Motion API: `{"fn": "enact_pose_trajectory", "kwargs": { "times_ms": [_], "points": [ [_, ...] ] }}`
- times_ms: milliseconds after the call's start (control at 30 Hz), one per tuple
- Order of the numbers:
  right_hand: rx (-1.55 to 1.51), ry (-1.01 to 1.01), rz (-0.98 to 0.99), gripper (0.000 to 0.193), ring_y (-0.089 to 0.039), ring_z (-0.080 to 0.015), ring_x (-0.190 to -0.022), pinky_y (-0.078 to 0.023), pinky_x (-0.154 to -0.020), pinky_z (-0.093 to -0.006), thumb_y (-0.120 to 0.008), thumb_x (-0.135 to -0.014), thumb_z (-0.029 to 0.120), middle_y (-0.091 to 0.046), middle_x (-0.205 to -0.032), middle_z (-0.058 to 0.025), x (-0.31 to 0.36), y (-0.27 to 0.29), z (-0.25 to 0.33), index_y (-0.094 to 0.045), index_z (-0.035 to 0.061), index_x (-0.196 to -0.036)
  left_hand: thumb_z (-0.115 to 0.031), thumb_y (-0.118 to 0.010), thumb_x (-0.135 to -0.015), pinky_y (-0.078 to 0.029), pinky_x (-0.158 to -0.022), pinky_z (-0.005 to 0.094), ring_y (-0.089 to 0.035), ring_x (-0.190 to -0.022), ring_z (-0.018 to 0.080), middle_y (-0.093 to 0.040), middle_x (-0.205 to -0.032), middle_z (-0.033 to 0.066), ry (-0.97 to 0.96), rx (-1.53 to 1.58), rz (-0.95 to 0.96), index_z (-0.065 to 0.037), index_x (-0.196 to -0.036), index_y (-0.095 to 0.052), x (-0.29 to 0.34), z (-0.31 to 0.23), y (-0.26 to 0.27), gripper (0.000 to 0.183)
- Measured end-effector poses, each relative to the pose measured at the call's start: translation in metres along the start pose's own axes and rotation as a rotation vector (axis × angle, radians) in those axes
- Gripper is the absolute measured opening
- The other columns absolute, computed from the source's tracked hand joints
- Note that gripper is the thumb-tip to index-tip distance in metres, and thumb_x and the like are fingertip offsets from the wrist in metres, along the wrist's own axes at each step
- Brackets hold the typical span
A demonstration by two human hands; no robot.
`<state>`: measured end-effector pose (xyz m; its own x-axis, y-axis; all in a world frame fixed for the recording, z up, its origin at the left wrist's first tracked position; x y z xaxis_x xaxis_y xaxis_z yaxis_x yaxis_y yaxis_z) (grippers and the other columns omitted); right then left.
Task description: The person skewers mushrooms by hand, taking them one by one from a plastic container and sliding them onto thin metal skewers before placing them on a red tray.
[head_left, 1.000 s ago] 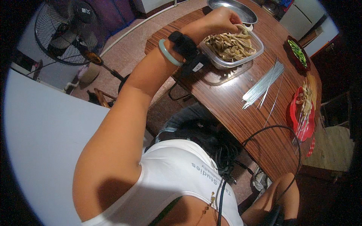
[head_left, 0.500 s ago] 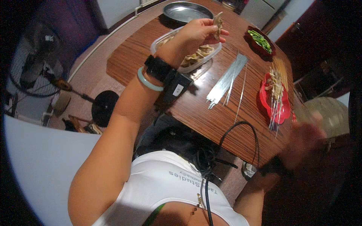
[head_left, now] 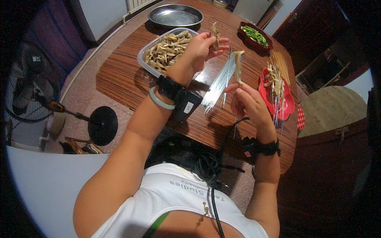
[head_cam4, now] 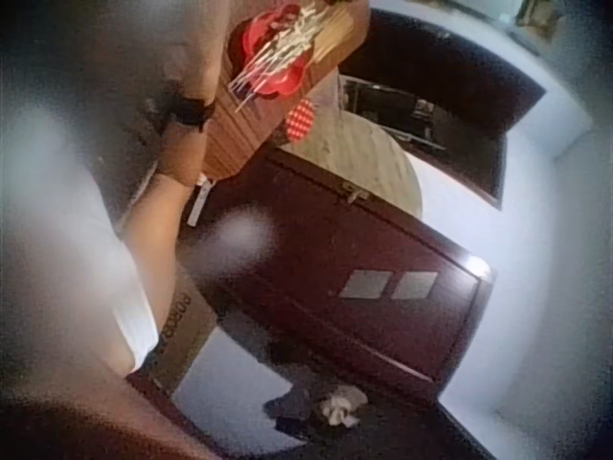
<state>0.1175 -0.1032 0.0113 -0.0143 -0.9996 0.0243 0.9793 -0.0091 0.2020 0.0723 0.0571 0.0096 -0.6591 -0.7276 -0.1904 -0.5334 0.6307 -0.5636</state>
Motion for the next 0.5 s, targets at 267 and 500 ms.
{"fn": "enact_pose_trajectory", "kwargs": {
  "times_ms": [267, 500],
  "points": [
    [-0.019, -0.083, -0.077, 0.021, -0.037, -0.0041, -0.046, -0.029, -0.041, -0.0184, -0.041, -0.085, 0.019, -0.039, -0.055, 0.0054, 0.009, -0.013, -0.012, -0.056, 0.0046, -0.093, -0.015, -0.029, -0.089, -0.047, -0.075, 0.0312, -0.056, -0.087, 0.0242, -0.052, -0.105, 0.0177, -0.046, 0.024, -0.042, 0.002, -0.102, -0.041, 0.007, -0.013, 0.007, 0.024],
    [0.137, 0.015, -0.123, 0.021, -0.034, -0.0024, -0.047, -0.026, -0.041, -0.0171, -0.04, -0.084, 0.014, -0.037, -0.055, 0.0074, 0.007, -0.012, -0.01, -0.057, 0.0041, -0.09, -0.016, -0.024, -0.09, -0.047, -0.074, 0.0307, -0.058, -0.082, 0.0218, -0.055, -0.097, 0.0161, -0.161, 0.115, -0.066, -0.002, -0.098, -0.039, 0.003, -0.023, 0.018, 0.022]
  ]
}}
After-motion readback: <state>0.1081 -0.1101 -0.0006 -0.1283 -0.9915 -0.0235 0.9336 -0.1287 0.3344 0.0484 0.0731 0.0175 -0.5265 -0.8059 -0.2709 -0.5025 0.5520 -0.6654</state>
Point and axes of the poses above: each hand's wrist, its own x-axis away from the middle knuckle, its own y-axis out of the back of the hand, z = x × y, the point moved 8 cm from there along -x, towards the middle knuckle
